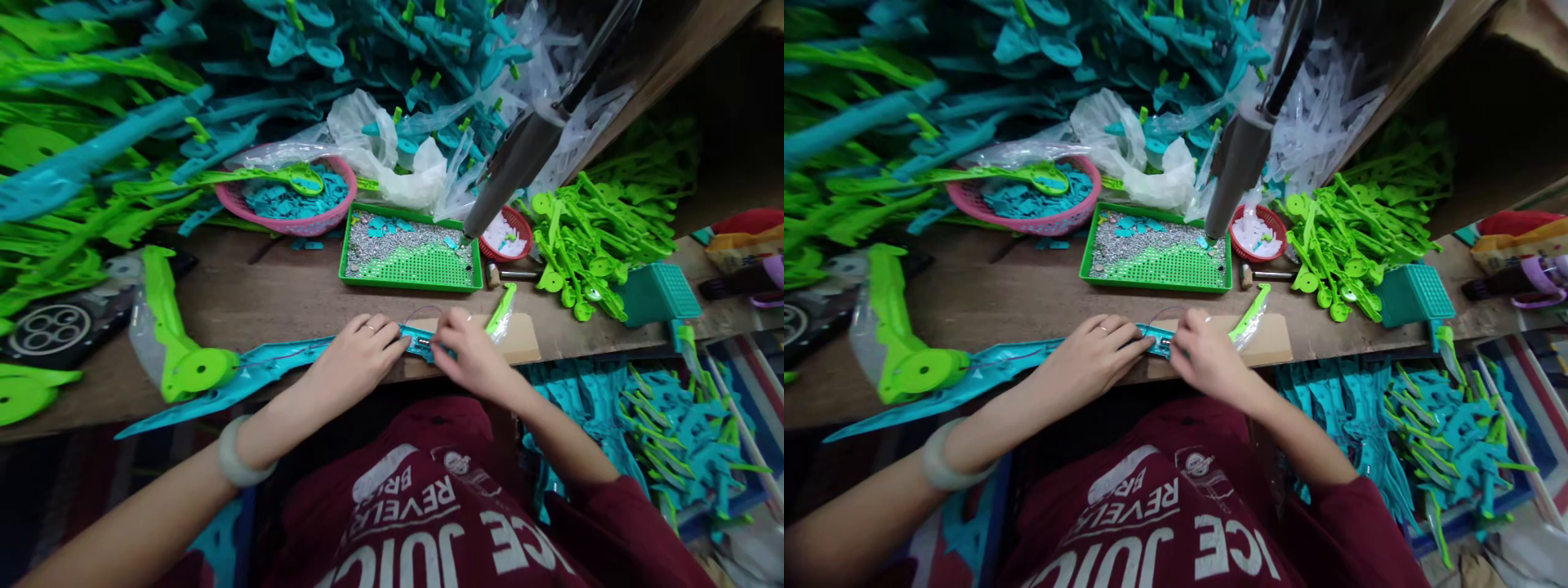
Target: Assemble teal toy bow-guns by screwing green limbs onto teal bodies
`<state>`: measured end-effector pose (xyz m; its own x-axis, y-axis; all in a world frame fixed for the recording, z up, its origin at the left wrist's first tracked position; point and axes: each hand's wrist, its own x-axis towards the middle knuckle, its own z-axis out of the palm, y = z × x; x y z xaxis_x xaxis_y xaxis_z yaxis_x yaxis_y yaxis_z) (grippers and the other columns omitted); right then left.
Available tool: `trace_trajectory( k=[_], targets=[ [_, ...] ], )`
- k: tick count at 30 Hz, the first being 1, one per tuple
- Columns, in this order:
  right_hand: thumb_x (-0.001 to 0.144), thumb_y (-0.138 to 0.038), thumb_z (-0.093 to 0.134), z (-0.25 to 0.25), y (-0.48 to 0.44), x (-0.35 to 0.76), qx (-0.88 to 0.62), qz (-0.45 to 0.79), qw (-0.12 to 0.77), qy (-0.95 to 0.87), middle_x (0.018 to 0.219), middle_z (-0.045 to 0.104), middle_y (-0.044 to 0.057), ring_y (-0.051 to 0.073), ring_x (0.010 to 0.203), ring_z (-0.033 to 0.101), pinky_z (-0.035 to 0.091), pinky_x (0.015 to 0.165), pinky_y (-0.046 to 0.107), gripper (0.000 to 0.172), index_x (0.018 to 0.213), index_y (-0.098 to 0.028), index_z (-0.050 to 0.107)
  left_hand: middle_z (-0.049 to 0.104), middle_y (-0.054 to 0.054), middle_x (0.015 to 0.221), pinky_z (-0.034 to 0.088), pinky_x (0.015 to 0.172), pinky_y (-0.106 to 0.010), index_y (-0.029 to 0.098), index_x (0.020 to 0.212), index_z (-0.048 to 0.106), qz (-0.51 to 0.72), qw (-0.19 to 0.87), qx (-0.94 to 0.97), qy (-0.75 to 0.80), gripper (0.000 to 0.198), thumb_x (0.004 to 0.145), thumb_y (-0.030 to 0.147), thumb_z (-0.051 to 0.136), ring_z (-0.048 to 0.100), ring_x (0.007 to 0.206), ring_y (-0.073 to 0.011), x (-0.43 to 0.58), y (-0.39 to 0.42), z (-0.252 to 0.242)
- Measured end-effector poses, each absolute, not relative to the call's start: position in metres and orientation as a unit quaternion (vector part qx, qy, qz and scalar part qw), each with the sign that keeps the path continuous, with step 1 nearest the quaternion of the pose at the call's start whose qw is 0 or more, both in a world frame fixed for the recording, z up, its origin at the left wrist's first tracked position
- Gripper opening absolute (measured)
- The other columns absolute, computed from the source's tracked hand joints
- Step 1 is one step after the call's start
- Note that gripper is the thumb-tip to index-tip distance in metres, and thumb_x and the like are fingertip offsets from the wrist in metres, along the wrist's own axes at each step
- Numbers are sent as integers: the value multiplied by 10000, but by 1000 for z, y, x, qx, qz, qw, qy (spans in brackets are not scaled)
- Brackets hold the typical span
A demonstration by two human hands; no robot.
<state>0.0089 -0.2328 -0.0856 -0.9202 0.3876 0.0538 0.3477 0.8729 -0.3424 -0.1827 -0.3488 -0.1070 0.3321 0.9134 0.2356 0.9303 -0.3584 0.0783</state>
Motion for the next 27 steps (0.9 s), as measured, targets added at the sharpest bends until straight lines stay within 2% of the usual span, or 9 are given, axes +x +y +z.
trace_trajectory(
  k=[2, 4, 7, 11, 15, 18, 24, 27],
  targets=[
    [958, -179, 536, -80, -210, -7, -185, 145, 60, -970, 1011, 608, 116, 248, 972, 515, 451, 881, 396, 138, 998, -150, 666, 661, -115, 949, 474, 841, -424, 140, 1116, 696, -114, 47, -813, -568, 238, 905, 110, 590, 588, 947, -294, -180, -350, -107],
    [950, -157, 556, -78, -193, -24, -161, 119, 22, -979, 986, 635, 109, 249, 960, 523, 437, 898, 395, 146, 1055, -141, 657, 659, -121, 935, 489, 839, -445, 126, 1118, 695, -107, 58, -812, -571, 245, 906, 103, 573, 591, 943, -307, -178, -351, -106],
    [973, -134, 520, -80, -181, -34, -110, 129, -33, -985, 912, 639, 86, 223, 902, 535, 428, 847, 347, 155, 983, -139, 675, 667, -147, 983, 514, 835, -455, 120, 1127, 695, -100, 70, -801, -587, 271, 911, 85, 535, 602, 925, -308, -174, -353, -106],
    [994, -184, 525, -83, -189, -9, -134, 161, -16, -978, 922, 614, 84, 215, 908, 532, 415, 782, 319, 184, 957, -145, 701, 665, -185, 1204, 525, 884, -470, 94, 1173, 682, -110, 93, -794, -590, 328, 905, 46, 498, 612, 991, -315, -170, -357, -111],
    [993, -152, 503, -89, -215, 23, -200, 117, -9, -973, 928, 590, 100, 225, 883, 510, 401, 730, 329, 207, 990, -151, 710, 679, -191, 1227, 509, 926, -475, 29, 1199, 665, -103, 111, -809, -568, 386, 895, -2, 430, 611, 1058, -333, -167, -359, -113],
    [1005, -134, 459, -94, -235, 30, -258, 136, 33, -956, 914, 595, 97, 216, 847, 519, 421, 720, 328, 239, 1039, -148, 694, 675, -194, 1230, 499, 936, -456, 27, 1192, 669, -92, 114, -809, -570, 401, 898, -6, 399, 615, 1057, -327, -167, -359, -109],
    [1037, -254, 479, -92, -244, 19, -281, 351, 169, -877, 870, 604, 43, 151, 812, 596, 491, 745, 268, 222, 1071, -152, 673, 691, -168, 1069, 506, 854, -424, 32, 1165, 675, -83, 88, -820, -559, 357, 935, 21, 402, 624, 935, -297, -172, -353, -102],
    [1041, -262, 474, -92, -241, 13, -276, 333, 196, -880, 871, 614, 40, 147, 807, 593, 483, 740, 264, 219, 1089, -149, 655, 686, -170, 1032, 499, 849, -423, 17, 1184, 661, -77, 91, -826, -551, 363, 943, 20, 390, 623, 944, -302, -176, -352, -103]
  ],
)
